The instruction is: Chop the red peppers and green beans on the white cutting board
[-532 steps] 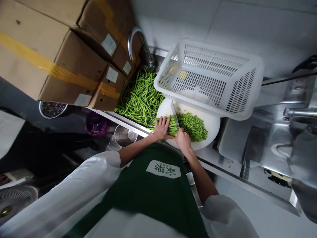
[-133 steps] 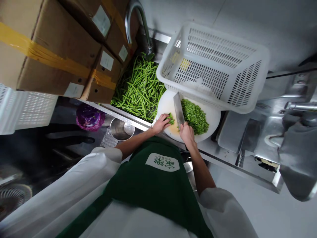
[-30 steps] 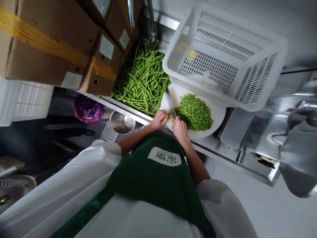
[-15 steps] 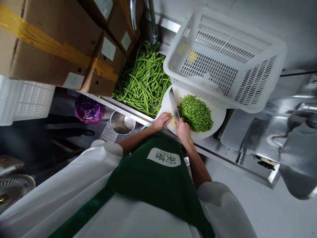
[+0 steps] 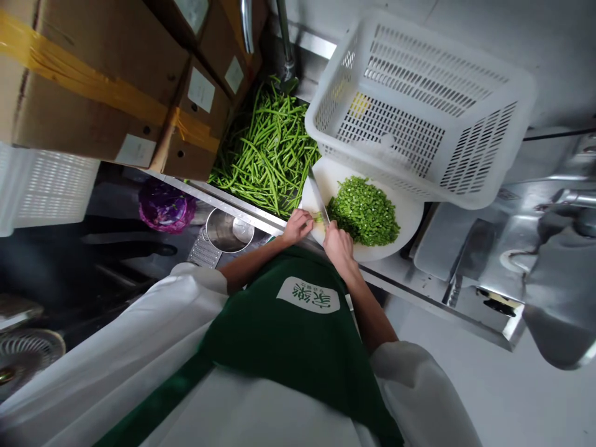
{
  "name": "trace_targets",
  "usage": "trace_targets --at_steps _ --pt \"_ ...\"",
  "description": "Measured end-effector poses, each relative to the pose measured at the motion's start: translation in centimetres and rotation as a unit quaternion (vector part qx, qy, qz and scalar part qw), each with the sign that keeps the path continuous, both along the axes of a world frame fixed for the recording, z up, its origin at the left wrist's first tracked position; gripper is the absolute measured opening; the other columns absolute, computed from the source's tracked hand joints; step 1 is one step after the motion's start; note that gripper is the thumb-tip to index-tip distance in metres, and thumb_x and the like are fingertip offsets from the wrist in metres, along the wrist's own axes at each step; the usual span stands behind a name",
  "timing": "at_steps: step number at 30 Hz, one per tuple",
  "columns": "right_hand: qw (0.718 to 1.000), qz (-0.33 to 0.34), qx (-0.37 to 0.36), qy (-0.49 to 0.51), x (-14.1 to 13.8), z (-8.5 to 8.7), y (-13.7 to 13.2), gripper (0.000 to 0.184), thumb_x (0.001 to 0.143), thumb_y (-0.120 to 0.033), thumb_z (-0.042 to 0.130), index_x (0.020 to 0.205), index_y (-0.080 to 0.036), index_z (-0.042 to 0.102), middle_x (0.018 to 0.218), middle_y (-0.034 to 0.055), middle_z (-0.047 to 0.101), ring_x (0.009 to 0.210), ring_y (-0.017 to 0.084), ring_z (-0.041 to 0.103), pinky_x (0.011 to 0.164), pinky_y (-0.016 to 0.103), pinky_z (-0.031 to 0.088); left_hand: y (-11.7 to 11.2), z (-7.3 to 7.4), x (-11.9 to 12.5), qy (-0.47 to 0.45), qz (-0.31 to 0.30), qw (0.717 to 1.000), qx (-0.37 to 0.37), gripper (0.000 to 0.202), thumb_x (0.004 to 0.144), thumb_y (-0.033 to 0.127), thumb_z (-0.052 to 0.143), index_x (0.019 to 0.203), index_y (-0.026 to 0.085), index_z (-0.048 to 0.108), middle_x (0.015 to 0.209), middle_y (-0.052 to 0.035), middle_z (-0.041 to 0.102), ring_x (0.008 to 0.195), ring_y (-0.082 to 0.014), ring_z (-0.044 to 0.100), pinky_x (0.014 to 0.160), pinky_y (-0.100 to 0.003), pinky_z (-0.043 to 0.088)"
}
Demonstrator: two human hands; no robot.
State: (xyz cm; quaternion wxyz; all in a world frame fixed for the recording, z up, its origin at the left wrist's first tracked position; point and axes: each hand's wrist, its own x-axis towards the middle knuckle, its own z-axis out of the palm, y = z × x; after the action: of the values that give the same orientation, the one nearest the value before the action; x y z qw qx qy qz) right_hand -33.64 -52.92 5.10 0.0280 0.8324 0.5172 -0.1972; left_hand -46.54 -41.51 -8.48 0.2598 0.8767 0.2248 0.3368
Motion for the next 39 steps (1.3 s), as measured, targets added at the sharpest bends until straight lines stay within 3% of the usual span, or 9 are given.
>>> trace_targets --at_steps 7,13,20,26,31,37,39 --pt "1.0 0.005 0.001 0.002 -0.6 -0.5 0.4 0.029 0.104 -0.026 0.034 0.12 -0.012 0.055 0.1 0.0181 0.072 0.093 0.029 0.07 0.079 0.032 0.045 -0.2 0.0 0.2 0.036 -0.03 0.999 -0.011 0.024 0.101 0.03 0.044 0.099 0.018 0.064 0.1 -0.0106 0.065 0.1 -0.0209 0.057 0.092 -0.041 0.048" --pt "1.0 0.007 0.014 -0.005 -0.7 0.0 0.2 0.03 0.104 -0.028 0.034 0.12 -0.012 0.055 0.098 0.0177 0.072 0.09 0.028 0.07 0.078 0.032 0.045 -0.2 -0.3 -0.8 0.02 0.028 0.999 -0.005 0.024 0.101 0.032 0.046 0.095 0.018 0.064 0.098 -0.0098 0.064 0.1 -0.0209 0.057 0.09 -0.041 0.048" --pt "1.0 0.014 0.011 0.01 -0.8 -0.8 0.8 0.029 0.104 -0.027 0.036 0.12 -0.013 0.056 0.1 0.0169 0.072 0.093 0.028 0.069 0.078 0.031 0.044 -0.2 -0.5 -0.5 0.036 0.001 0.999 0.014 0.024 0.101 0.031 0.046 0.095 0.018 0.065 0.097 -0.0091 0.064 0.096 -0.0203 0.055 0.089 -0.039 0.047" --pt "1.0 0.011 0.013 0.011 -0.5 -0.4 0.3 0.03 0.105 -0.028 0.036 0.122 -0.013 0.055 0.1 0.0176 0.071 0.092 0.027 0.068 0.079 0.031 0.043 -0.4 -0.3 -1.0 -0.004 0.037 0.999 0.007 0.023 0.101 0.031 0.048 0.094 0.017 0.065 0.096 -0.0094 0.065 0.096 -0.0204 0.055 0.088 -0.039 0.047" --pt "0.999 0.021 0.016 0.028 -0.6 -0.8 0.8 0.027 0.103 -0.027 0.038 0.118 -0.014 0.057 0.1 0.0155 0.072 0.091 0.027 0.068 0.076 0.03 0.041 -0.4 -0.3 -0.9 0.023 0.003 1.0 0.003 0.024 0.101 0.032 0.047 0.096 0.018 0.066 0.097 -0.009 0.065 0.097 -0.0208 0.056 0.09 -0.041 0.048" --pt "0.998 0.007 0.058 -0.022 2.9 0.4 -2.3 0.036 0.104 -0.036 0.034 0.117 -0.014 0.058 0.09 0.0143 0.072 0.082 0.028 0.065 0.07 0.032 0.038 -0.8 1.8 -0.7 -0.013 0.07 0.997 -0.017 0.025 0.102 0.033 0.047 0.094 0.018 0.065 0.096 -0.0087 0.064 0.096 -0.0206 0.056 0.09 -0.041 0.048" --pt "0.995 0.002 0.082 -0.054 4.1 1.2 -4.0 0.036 0.103 -0.038 0.034 0.113 -0.014 0.059 0.085 0.0129 0.071 0.076 0.027 0.064 0.067 0.031 0.036 -1.2 3.0 -0.7 -0.021 0.058 0.998 -0.02 0.024 0.102 0.033 0.047 0.095 0.018 0.064 0.096 -0.0083 0.065 0.096 -0.02 0.057 0.089 -0.04 0.048"
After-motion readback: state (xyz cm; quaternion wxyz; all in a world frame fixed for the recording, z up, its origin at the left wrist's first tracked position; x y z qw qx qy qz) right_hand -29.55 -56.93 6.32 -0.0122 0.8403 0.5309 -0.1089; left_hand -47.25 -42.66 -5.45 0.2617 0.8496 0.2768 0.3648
